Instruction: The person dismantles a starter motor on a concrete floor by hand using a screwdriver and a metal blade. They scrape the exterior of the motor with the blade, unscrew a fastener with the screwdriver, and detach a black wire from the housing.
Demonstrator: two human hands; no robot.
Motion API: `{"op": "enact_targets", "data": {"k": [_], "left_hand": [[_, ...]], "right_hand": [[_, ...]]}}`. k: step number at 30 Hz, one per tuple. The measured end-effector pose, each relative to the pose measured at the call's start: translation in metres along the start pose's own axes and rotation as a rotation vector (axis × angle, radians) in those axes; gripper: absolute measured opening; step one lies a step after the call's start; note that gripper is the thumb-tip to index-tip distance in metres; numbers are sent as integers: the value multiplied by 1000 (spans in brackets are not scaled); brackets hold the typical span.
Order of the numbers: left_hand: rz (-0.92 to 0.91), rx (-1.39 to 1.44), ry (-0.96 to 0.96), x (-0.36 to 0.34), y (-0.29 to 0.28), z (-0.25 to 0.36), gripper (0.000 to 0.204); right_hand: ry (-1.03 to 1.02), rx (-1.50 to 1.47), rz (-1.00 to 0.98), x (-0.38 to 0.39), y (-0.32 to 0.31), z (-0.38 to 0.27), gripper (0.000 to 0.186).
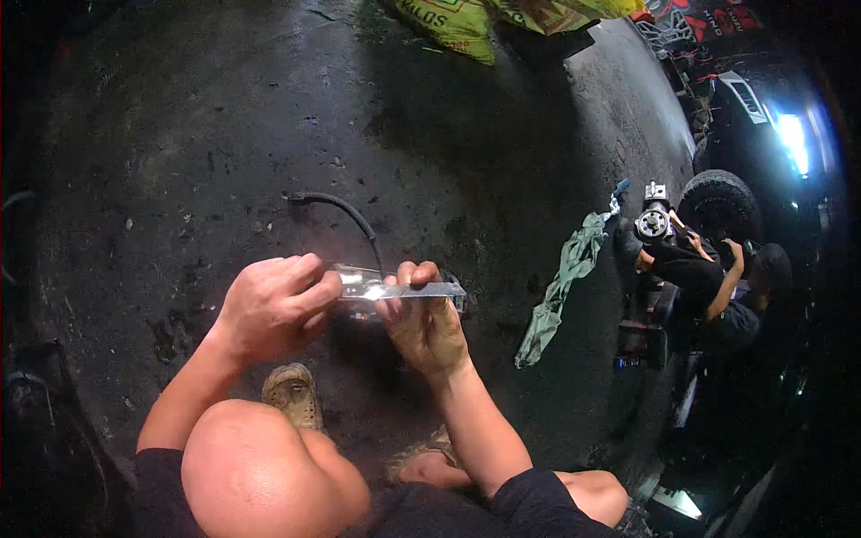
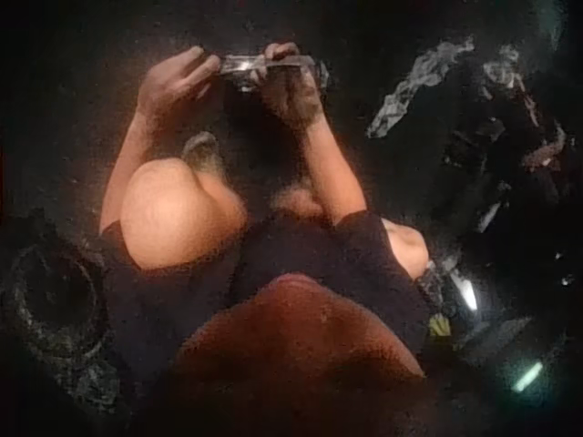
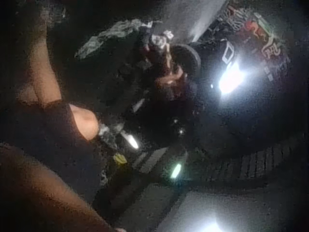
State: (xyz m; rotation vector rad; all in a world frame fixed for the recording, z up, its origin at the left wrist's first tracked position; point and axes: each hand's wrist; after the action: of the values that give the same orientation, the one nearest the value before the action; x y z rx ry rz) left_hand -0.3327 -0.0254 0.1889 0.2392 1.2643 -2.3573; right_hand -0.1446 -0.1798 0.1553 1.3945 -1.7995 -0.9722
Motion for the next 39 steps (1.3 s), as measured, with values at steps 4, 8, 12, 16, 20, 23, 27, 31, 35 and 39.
{"op": "enact_targets", "data": {"k": [4, 8, 12, 16, 20, 23, 27, 31, 35, 39], "left_hand": [[-23, 17, -25, -3, -3, 1, 40], [16, 71, -123, 2, -6, -2, 52], [154, 349, -485, -1, -2, -11, 63], [282, 197, -551, 35, -5, -72, 52], [132, -59, -797, 81, -3, -116, 52], [-156, -241, -991, 104, 16, -149, 54], [-325, -266, -1049, 119, 32, -168, 59], [-453, -255, -1042, 102, 27, -175, 62], [-536, -259, -1021, 90, 18, -181, 60], [-458, -236, -944, 90, 20, -191, 54]], "right_hand": [[11, -45, -22, 2, 1, -3, 28], [128, 79, 397, 1, 19, -1, 20], [158, 303, 486, 9, -15, -3, 11], [105, 449, 557, 7, -4, -4, 8], [64, 458, 570, 6, -2, -10, 11], [29, 516, 564, 1, 1, -11, 12], [3, 552, 564, -1, 0, -13, 12], [-2, 641, 561, 2, -2, -14, 13], [29, 642, 570, 4, -7, -11, 13], [41, 701, 521, 2, -3, -10, 13]]}}
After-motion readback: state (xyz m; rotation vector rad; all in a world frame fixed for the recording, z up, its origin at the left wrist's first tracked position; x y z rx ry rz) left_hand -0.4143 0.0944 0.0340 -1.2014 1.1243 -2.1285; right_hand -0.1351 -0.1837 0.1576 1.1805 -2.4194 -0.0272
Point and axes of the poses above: each hand's wrist, its own x-axis away from the middle knuckle, its own y-axis out of the palm, z = x × y, and after that the axes turned 4 degrees about x, right-handed
